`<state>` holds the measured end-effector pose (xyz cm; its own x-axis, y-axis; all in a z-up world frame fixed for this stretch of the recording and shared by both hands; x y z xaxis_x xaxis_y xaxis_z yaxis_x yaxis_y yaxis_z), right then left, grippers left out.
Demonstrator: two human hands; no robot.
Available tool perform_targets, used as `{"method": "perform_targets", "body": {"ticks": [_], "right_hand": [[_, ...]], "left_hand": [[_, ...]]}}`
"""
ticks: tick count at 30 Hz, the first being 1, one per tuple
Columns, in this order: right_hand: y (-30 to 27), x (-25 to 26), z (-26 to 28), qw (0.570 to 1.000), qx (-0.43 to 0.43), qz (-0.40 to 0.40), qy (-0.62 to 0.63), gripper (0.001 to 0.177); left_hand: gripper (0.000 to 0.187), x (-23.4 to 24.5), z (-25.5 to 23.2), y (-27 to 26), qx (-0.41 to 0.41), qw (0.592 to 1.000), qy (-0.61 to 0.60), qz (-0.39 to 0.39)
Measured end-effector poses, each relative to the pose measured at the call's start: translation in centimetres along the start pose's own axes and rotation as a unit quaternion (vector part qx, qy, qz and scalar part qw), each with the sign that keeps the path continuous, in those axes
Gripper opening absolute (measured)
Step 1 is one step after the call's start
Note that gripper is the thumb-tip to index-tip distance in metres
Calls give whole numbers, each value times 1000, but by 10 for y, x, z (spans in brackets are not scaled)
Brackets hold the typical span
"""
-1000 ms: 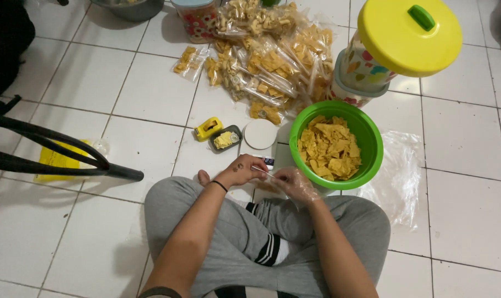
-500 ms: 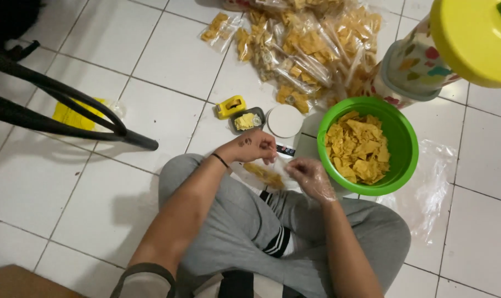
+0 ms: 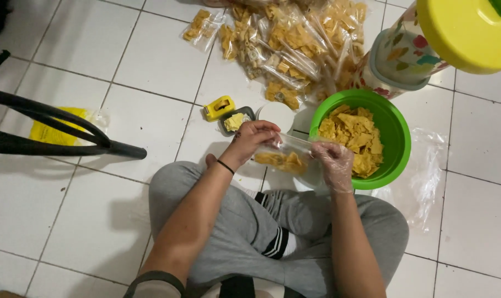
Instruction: Packing chips from a bowl into small plastic bags and weighing them on a digital scale.
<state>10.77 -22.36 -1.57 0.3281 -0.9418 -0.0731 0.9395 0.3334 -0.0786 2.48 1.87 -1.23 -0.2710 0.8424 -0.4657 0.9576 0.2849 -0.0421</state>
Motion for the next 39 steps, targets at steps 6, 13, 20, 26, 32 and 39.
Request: {"method": "perform_targets", "body": {"ticks": [6, 13, 20, 26, 32, 39], "right_hand": [[4, 1, -3, 988, 58, 90, 113, 19], [-1, -3, 18, 991, 58, 120, 30, 17], [6, -1, 14, 997, -70, 35, -18, 32], [14, 8, -19, 992, -109, 27, -53, 24], [9, 0, -8, 996, -66, 55, -37, 14], [8, 5, 1, 993, 27, 107, -45, 11]], "left_hand": [[12, -6, -9, -3, 21, 998, -47, -39], [14, 2, 7, 0, 32, 998, -51, -21], [25, 4, 12, 4, 0, 999, 44, 12], [24, 9, 16, 3, 9, 999, 45, 8], [16, 18, 22, 11, 0, 995, 101, 18], [19, 14, 8, 10, -6, 994, 111, 18]]}}
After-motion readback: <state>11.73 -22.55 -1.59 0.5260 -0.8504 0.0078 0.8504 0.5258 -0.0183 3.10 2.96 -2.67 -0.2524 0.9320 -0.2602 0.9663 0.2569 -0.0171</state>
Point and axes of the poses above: each hand's wrist, its own y-axis towards the middle knuckle, its own x-axis out of the back of the hand, z = x × y, the point moved 3 cm from there along y, towards the middle knuckle, and after that the axes turned 6 degrees about -x, right-handed, at the moved point
